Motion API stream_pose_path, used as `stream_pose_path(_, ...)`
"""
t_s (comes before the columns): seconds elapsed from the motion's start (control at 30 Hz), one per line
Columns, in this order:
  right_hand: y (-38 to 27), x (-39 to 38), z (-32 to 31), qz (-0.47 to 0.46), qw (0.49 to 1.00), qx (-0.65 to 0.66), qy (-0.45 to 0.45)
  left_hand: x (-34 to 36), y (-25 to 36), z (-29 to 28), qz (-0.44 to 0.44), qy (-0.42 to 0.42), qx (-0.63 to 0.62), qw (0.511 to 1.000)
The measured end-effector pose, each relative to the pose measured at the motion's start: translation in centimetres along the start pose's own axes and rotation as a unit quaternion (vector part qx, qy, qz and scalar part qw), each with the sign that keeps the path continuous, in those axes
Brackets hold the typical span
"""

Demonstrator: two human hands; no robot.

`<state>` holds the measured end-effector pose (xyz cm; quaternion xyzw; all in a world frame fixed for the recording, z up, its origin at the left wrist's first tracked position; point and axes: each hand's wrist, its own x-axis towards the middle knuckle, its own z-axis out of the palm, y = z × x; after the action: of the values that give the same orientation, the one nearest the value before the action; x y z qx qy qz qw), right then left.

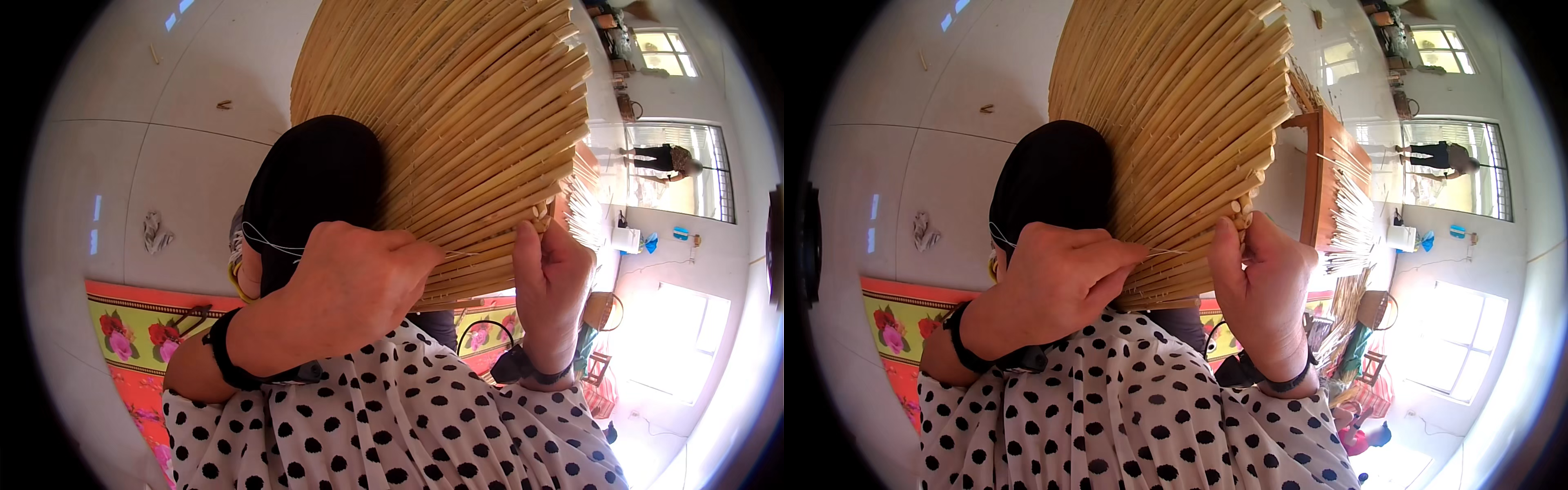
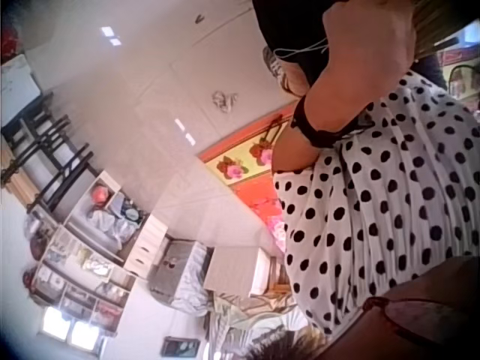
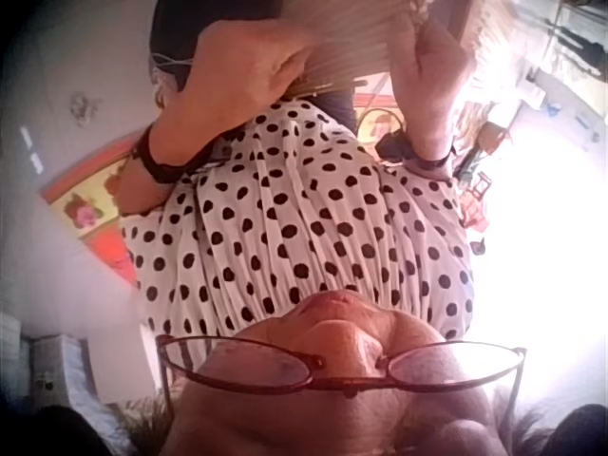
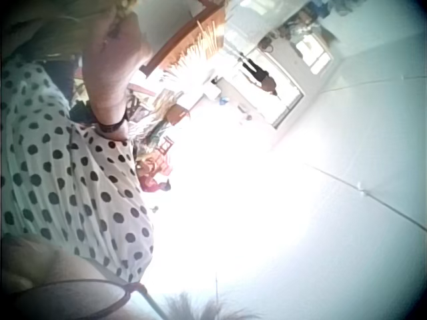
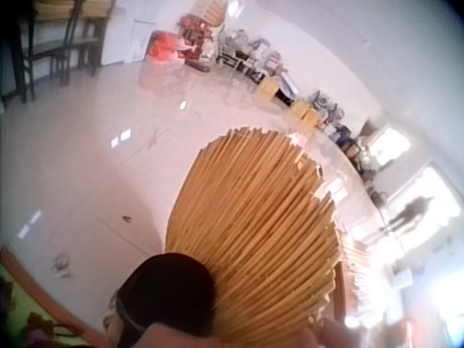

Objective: The person sits on the floor and weaves thin bamboo strips together using a needle and thread. They pull the thread through the strips to secure them, then use scissors to cut the thread and trim the edges of the bamboo mat.

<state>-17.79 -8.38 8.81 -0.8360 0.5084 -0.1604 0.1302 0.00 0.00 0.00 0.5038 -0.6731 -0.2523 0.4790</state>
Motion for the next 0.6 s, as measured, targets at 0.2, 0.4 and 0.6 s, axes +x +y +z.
stream_pose_path(0.2,-0.32,0.02,-0.04,0.005,1.000,0.012,0.001,0.01,0.22,-0.07,-0.003,-0.003,0.009,1.000)
stream_pose_path(0.4,-0.28,0.08,-0.09,0.001,1.000,0.006,0.004,-0.09,0.17,0.30,0.010,0.017,0.005,1.000)
stream_pose_path(0.6,-0.19,0.12,-0.10,-0.004,1.000,0.011,0.001,0.01,0.61,-0.17,0.007,0.010,0.027,1.000)
